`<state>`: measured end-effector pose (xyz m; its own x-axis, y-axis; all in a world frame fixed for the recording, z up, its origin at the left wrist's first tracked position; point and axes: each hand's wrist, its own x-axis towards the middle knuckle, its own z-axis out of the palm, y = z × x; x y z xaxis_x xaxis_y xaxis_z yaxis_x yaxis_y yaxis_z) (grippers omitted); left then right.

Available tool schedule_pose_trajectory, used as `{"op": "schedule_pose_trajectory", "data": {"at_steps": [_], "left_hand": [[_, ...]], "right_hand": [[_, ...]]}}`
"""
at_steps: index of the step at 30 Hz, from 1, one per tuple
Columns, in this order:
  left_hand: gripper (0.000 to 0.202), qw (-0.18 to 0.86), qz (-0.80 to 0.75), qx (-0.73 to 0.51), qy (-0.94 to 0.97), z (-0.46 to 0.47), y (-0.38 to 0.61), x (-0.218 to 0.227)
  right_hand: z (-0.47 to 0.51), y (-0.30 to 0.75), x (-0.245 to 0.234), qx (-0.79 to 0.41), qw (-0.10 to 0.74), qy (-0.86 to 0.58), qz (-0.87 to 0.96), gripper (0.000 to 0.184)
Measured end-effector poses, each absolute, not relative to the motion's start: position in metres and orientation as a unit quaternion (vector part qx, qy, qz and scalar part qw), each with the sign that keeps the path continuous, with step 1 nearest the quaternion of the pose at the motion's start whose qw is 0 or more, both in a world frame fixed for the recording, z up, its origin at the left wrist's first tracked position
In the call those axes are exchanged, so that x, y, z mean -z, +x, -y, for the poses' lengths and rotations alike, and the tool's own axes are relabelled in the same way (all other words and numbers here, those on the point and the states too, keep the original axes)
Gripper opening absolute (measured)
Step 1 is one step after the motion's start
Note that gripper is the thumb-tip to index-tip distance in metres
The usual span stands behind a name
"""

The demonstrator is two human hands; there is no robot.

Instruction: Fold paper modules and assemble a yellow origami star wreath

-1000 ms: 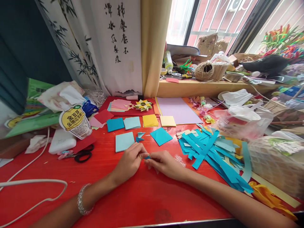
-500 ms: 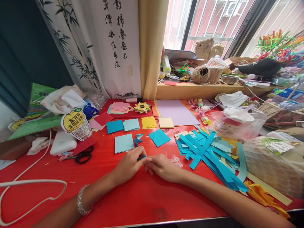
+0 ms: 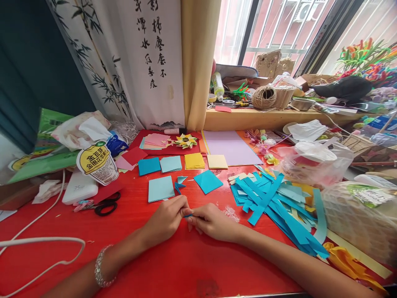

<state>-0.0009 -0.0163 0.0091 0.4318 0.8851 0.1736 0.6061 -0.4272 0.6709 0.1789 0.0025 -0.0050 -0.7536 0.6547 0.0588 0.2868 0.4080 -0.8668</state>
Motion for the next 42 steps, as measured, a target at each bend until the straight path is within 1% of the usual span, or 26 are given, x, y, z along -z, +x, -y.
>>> {"op": "schedule_pose_trajectory", "data": {"at_steps": [4, 6, 7, 9, 11, 12, 13, 14, 16, 17, 18, 21, 27, 32, 34, 37, 38, 40, 42], "left_hand": [[0.021, 0.277, -0.478, -0.271, 0.788, 0.015, -0.001, -0.011], [0.023, 0.262, -0.478, -0.281, 0.79, 0.015, -0.003, -0.016], [0.024, 0.25, -0.483, -0.29, 0.787, 0.014, -0.005, -0.02], [0.025, 0.212, -0.514, -0.323, 0.766, 0.011, -0.009, -0.03], [0.027, 0.158, -0.576, -0.372, 0.711, 0.003, -0.013, -0.041], [0.03, 0.14, -0.589, -0.377, 0.701, -0.003, -0.015, -0.045], [0.032, 0.131, -0.587, -0.377, 0.704, -0.01, -0.016, -0.048], [0.034, 0.136, -0.579, -0.367, 0.716, -0.018, -0.017, -0.049], [0.032, 0.157, -0.575, -0.334, 0.73, -0.035, -0.016, -0.047], [0.028, 0.165, -0.574, -0.327, 0.732, -0.043, -0.016, -0.044], [0.025, 0.166, -0.573, -0.307, 0.741, -0.05, -0.015, -0.041], [0.023, 0.161, -0.572, -0.28, 0.754, -0.069, -0.015, -0.03], [0.027, 0.124, -0.59, -0.269, 0.751, -0.078, -0.016, -0.025], [0.032, 0.078, -0.606, -0.26, 0.747, -0.054, -0.038, -0.024], [0.037, 0.035, -0.594, -0.186, 0.782, -0.04, -0.055, -0.018], [0.055, 0.044, -0.553, -0.103, 0.825, -0.021, -0.077, -0.006], [0.057, 0.049, -0.554, -0.094, 0.826, -0.017, -0.082, -0.004], [0.055, 0.055, -0.565, -0.09, 0.819, -0.01, -0.089, -0.001], [0.047, 0.059, -0.566, -0.09, 0.817, -0.009, -0.091, -0.002]], "right_hand": [[-0.002, 0.177, 0.006, -0.519, 0.224, -0.324, 0.759, 0.038], [-0.003, 0.176, 0.005, -0.511, 0.228, -0.333, 0.759, 0.039], [-0.004, 0.176, 0.004, -0.488, 0.237, -0.336, 0.77, 0.037], [-0.009, 0.179, 0.003, -0.39, 0.269, -0.356, 0.806, 0.032], [-0.019, 0.184, 0.002, -0.247, 0.293, -0.395, 0.835, 0.031], [-0.025, 0.187, 0.002, -0.178, 0.299, -0.417, 0.84, 0.03], [-0.031, 0.19, 0.003, -0.125, 0.295, -0.431, 0.843, 0.032], [-0.037, 0.192, 0.005, -0.088, 0.287, -0.442, 0.845, 0.038], [-0.045, 0.196, 0.011, -0.042, 0.256, -0.464, 0.847, 0.051], [-0.048, 0.197, 0.014, -0.034, 0.233, -0.476, 0.847, 0.055], [-0.049, 0.197, 0.017, -0.032, 0.211, -0.482, 0.85, 0.054], [-0.046, 0.194, 0.023, -0.031, 0.17, -0.496, 0.851, 0.049], [-0.042, 0.19, 0.022, -0.019, 0.16, -0.506, 0.847, 0.042], [-0.045, 0.192, 0.025, -0.002, 0.167, -0.493, 0.854, 0.038], [-0.046, 0.192, 0.027, 0.002, 0.169, -0.485, 0.858, 0.038], [-0.045, 0.192, 0.026, 0.01, 0.179, -0.482, 0.857, 0.038], [-0.044, 0.191, 0.025, 0.011, 0.189, -0.479, 0.857, 0.039], [-0.041, 0.19, 0.022, 0.008, 0.219, -0.457, 0.862, 0.041], [-0.034, 0.187, 0.02, -0.004, 0.251, -0.414, 0.875, 0.041]]}}
